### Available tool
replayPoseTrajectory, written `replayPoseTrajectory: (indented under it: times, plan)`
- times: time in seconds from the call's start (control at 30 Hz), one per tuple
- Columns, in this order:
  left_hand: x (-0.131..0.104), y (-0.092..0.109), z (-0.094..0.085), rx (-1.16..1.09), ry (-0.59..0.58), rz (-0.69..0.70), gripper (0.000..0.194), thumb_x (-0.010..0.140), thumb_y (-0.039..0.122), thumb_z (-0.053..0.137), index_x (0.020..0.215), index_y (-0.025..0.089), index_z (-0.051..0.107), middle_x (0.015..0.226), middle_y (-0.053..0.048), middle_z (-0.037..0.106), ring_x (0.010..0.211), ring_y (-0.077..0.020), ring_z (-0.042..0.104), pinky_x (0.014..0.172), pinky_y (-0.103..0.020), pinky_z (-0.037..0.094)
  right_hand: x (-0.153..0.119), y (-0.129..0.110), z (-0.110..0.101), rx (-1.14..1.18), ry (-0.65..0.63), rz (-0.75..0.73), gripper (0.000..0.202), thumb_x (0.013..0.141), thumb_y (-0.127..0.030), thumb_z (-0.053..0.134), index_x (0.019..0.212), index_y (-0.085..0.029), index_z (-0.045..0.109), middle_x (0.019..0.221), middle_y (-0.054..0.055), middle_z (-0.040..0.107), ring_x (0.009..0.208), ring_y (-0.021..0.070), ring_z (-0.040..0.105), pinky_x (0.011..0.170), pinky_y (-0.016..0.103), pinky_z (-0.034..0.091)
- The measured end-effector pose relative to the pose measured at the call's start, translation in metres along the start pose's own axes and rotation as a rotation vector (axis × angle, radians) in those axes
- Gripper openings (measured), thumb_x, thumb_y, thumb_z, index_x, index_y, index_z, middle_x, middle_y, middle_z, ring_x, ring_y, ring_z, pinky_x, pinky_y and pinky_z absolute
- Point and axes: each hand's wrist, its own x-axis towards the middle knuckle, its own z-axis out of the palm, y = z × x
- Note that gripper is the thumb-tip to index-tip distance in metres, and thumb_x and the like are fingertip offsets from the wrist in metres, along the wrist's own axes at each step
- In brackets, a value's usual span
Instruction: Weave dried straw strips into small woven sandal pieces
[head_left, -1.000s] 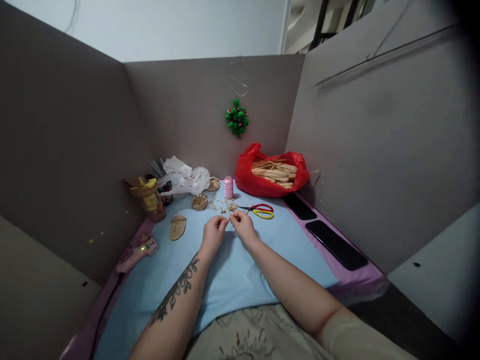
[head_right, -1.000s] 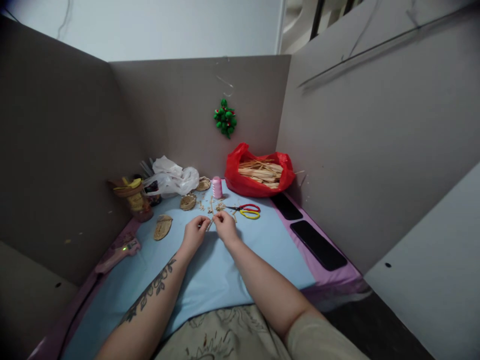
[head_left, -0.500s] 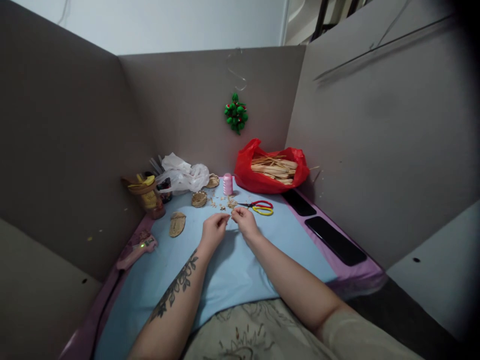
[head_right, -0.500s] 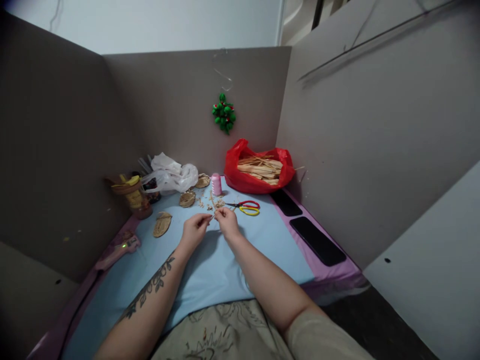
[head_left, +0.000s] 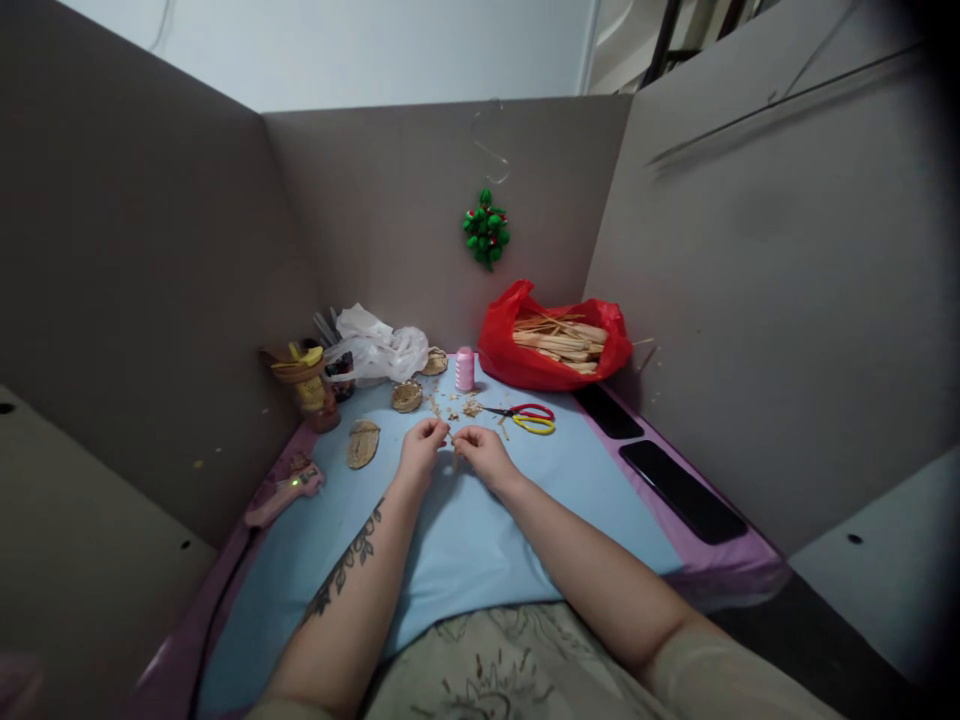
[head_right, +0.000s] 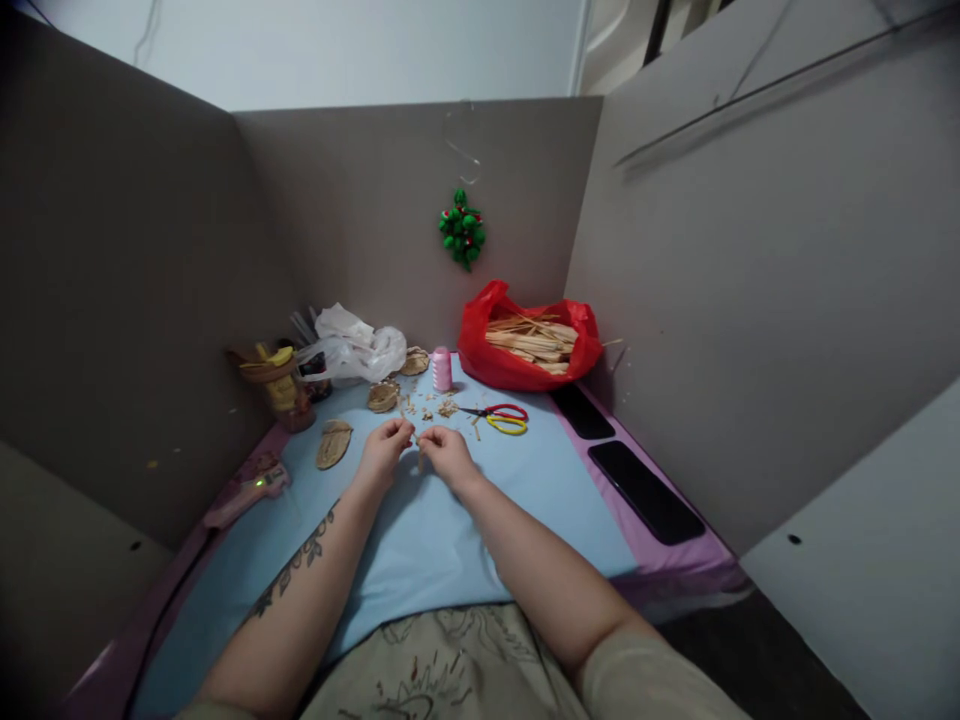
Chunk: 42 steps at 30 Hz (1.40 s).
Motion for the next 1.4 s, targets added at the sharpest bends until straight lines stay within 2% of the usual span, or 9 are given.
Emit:
replayPoseTrajectory:
  times: [0.17,0.3,0.43,0.63,0.77,0.93,1.17,1.23,1.4]
  plan:
    - [0.0,0.003,0.0,0.049,-0.039,0.0,0.024,0.065,0.038,0.062,0.066,0.014,0.059,0.061,0.002,0.055,0.058,-0.0094,0.049,0.06,-0.021,0.041,-0.001,0.002,0.0,0.067,0.009,0.064,0.015,0.061,-0.031,0.059,0.061,-0.016,0.055,0.048,-0.005,0.049,0.043,0.0073,0.037,0.045,0.021,0.028]
    - [-0.003,0.003,0.001,0.132,-0.215,-0.031,0.028,0.071,0.037,0.058,0.082,0.012,0.065,0.069,-0.003,0.061,0.064,-0.0125,0.054,0.06,-0.022,0.042,0.004,0.009,-0.002,0.083,0.037,0.059,0.016,0.062,-0.032,0.059,0.062,-0.016,0.056,0.048,-0.005,0.048,0.042,0.0071,0.036,0.043,0.021,0.027]
    - [-0.006,-0.001,0.002,0.22,-0.332,0.064,0.027,0.073,0.034,0.057,0.086,0.012,0.064,0.055,0.002,0.054,0.05,-0.0091,0.046,0.051,-0.02,0.035,0.01,0.018,-0.004,0.086,0.093,0.02,0.013,0.063,-0.028,0.058,0.064,-0.015,0.057,0.052,-0.003,0.053,0.047,0.0083,0.043,0.047,0.021,0.032]
    - [-0.009,-0.001,0.006,0.274,-0.276,0.053,0.029,0.072,0.037,0.057,0.086,0.012,0.059,0.052,0.003,0.051,0.046,-0.008,0.042,0.046,-0.019,0.031,0.013,0.019,-0.006,0.121,0.082,-0.004,0.012,0.063,-0.027,0.059,0.065,-0.015,0.059,0.057,-0.002,0.057,0.053,0.0104,0.049,0.054,0.023,0.037]
    - [-0.011,0.003,0.008,0.195,-0.277,-0.022,0.024,0.07,0.037,0.059,0.074,0.014,0.053,0.048,0.006,0.043,0.043,-0.0062,0.036,0.043,-0.019,0.026,0.012,0.016,-0.009,0.097,0.068,-0.015,0.012,0.063,-0.026,0.06,0.066,-0.015,0.059,0.057,-0.002,0.056,0.053,0.0096,0.046,0.055,0.023,0.035]
    - [-0.011,0.004,0.006,0.141,-0.321,-0.097,0.03,0.067,0.04,0.06,0.06,0.016,0.044,0.044,0.006,0.041,0.042,-0.0058,0.034,0.045,-0.021,0.025,0.011,0.012,-0.012,-0.081,0.056,-0.134,0.009,0.066,-0.024,0.056,0.066,-0.016,0.059,0.059,-0.002,0.055,0.056,0.0107,0.047,0.058,0.023,0.036]
    - [-0.014,0.004,0.012,-0.003,-0.288,-0.17,0.028,0.071,0.042,0.055,0.065,0.018,0.041,0.054,0.005,0.045,0.046,-0.0074,0.04,0.048,-0.021,0.03,0.009,0.006,-0.012,-0.159,0.076,-0.176,0.01,0.068,-0.025,0.054,0.069,-0.016,0.059,0.061,-0.002,0.055,0.059,0.0119,0.048,0.06,0.024,0.038]
    - [-0.015,0.003,0.015,0.063,-0.252,-0.136,0.025,0.076,0.041,0.049,0.067,0.019,0.04,0.053,0.005,0.044,0.046,-0.0085,0.04,0.049,-0.022,0.031,0.009,0.006,-0.011,-0.145,0.074,-0.166,0.01,0.068,-0.026,0.054,0.069,-0.016,0.058,0.062,-0.002,0.056,0.06,0.0122,0.048,0.061,0.024,0.039]
    - [-0.013,-0.002,0.015,0.342,-0.146,0.134,0.021,0.079,0.033,0.048,0.063,0.019,0.045,0.052,0.004,0.044,0.05,-0.0105,0.039,0.053,-0.023,0.031,0.011,0.011,-0.012,-0.123,0.091,-0.151,0.011,0.069,-0.027,0.054,0.069,-0.017,0.057,0.062,-0.002,0.054,0.06,0.0122,0.048,0.062,0.024,0.039]
